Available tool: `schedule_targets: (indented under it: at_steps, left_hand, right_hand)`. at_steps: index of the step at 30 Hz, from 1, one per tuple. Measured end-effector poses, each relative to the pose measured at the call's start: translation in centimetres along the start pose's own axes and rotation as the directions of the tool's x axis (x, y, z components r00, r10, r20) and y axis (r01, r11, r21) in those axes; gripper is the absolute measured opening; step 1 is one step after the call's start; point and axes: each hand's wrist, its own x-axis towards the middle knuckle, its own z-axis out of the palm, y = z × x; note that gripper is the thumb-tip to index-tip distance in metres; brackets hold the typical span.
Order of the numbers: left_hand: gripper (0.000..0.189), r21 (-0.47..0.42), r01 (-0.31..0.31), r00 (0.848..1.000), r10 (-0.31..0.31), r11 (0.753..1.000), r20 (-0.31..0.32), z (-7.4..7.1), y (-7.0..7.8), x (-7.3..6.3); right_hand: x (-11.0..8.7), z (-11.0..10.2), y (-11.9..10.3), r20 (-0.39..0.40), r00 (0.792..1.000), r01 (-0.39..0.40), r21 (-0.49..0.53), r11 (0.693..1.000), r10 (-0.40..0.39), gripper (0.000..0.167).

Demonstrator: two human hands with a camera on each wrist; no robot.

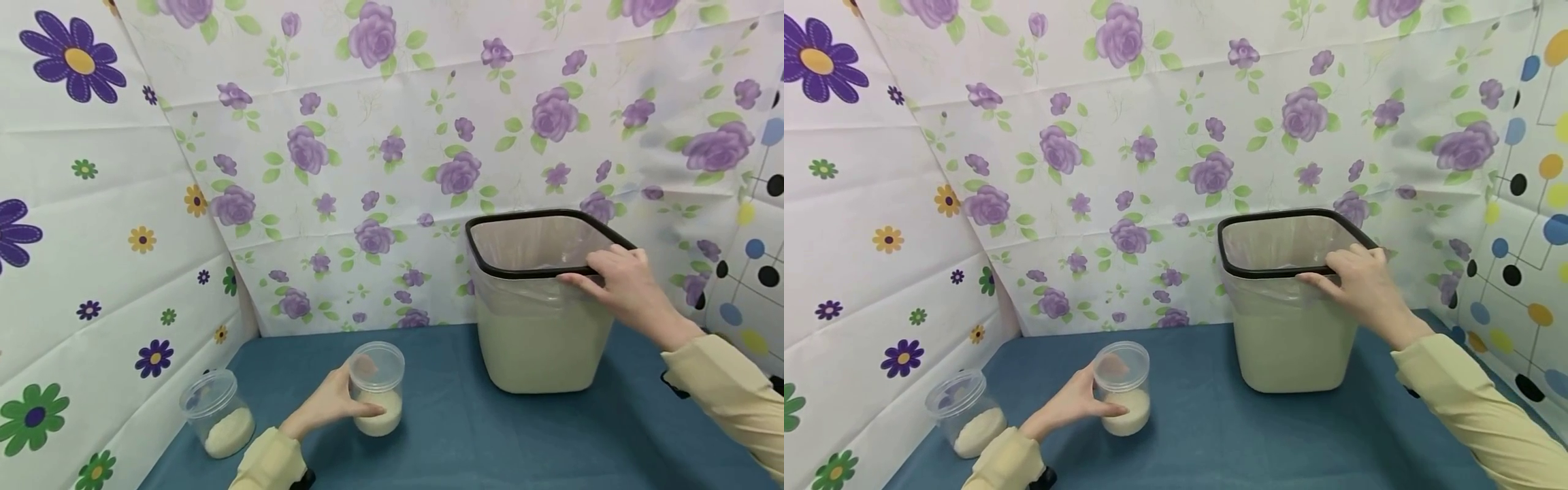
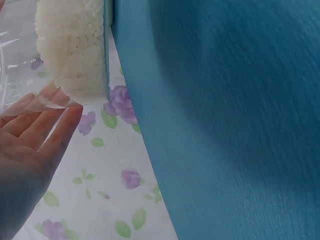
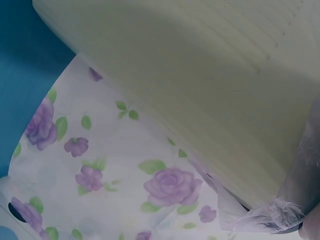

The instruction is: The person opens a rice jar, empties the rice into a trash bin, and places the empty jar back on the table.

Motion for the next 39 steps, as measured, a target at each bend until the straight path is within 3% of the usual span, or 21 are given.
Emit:
schedule_targets:
  at_steps: [7, 24, 29, 39]
  left_hand:
    - [0.076, -0.014, -0.002, 1.0, 0.002, 1.0, 0.012, 0.4, 0.7, 0.2]
    - [0.088, -0.069, -0.082, 0.996, 0.085, 0.994, 0.041, 1.1, 1.7, 1.0]
    - [0.085, -0.061, -0.106, 0.993, 0.109, 0.993, 0.047, 1.4, 1.9, 1.2]
    - [0.085, -0.027, -0.096, 0.993, 0.098, 0.995, 0.073, 1.5, 3.3, 1.3]
  right_hand:
    - [0.4, 0.7, -0.7, -0.027, 0.999, 0.02, 0.007, 1.0, -0.02, 0.045]
    - [2.0, 2.7, -2.6, -0.051, 0.998, 0.036, 0.028, 0.999, -0.034, 0.045]
    - [2.5, 3.4, -3.2, -0.085, 0.995, 0.051, 0.033, 0.998, -0.048, 0.045]
    - [3.4, 4.8, -4.5, -0.127, 0.99, 0.071, 0.018, 0.997, -0.068, 0.047]
